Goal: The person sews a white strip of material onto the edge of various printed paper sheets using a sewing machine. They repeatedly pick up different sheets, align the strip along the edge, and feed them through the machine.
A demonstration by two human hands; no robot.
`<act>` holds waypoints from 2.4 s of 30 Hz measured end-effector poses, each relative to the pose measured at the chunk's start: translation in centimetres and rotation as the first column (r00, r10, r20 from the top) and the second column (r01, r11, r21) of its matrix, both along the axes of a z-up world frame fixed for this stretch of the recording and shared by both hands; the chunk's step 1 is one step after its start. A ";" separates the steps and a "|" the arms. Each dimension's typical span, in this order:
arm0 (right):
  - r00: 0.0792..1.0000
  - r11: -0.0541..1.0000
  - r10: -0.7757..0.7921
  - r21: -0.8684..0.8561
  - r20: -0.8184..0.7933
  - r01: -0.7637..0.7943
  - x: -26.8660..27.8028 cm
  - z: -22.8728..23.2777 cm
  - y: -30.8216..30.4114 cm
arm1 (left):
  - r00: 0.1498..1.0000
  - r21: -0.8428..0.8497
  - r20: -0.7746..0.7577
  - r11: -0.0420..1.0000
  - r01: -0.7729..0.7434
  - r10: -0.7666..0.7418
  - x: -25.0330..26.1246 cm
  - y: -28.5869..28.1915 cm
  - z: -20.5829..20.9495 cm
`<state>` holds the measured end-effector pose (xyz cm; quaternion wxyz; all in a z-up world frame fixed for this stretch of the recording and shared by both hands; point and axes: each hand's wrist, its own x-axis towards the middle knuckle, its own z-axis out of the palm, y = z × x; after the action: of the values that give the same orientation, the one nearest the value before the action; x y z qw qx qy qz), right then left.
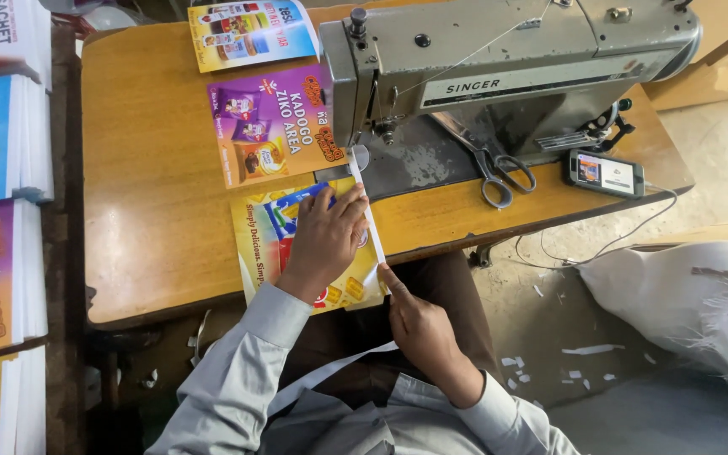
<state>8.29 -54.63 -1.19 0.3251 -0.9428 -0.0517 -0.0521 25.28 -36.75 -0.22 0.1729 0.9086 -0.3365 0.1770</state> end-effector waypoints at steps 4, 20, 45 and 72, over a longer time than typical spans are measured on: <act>1.000 1.000 0.004 -0.013 -0.011 -0.004 0.0 -0.1 -0.1 | 1.000 -0.006 0.011 1.000 0.019 -0.019 -0.1 0.1 0.6; 0.975 0.929 -0.074 0.341 -0.211 0.144 1.4 3.9 1.0 | 0.999 0.060 -0.033 0.998 -0.008 0.010 0.4 -0.2 -0.6; 0.997 0.998 -0.063 -0.018 0.034 0.063 0.7 1.0 1.3 | 1.000 0.003 -0.016 1.000 0.012 -0.012 0.4 0.7 0.1; 1.000 0.999 -0.017 -0.037 0.004 0.018 0.5 1.1 0.9 | 0.984 0.123 -0.169 0.990 0.068 -0.046 0.7 0.1 1.9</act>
<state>8.80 -53.69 -0.07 0.3071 -0.9490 -0.0450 -0.0559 26.02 -36.61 1.68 0.1464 0.9194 -0.3575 0.0735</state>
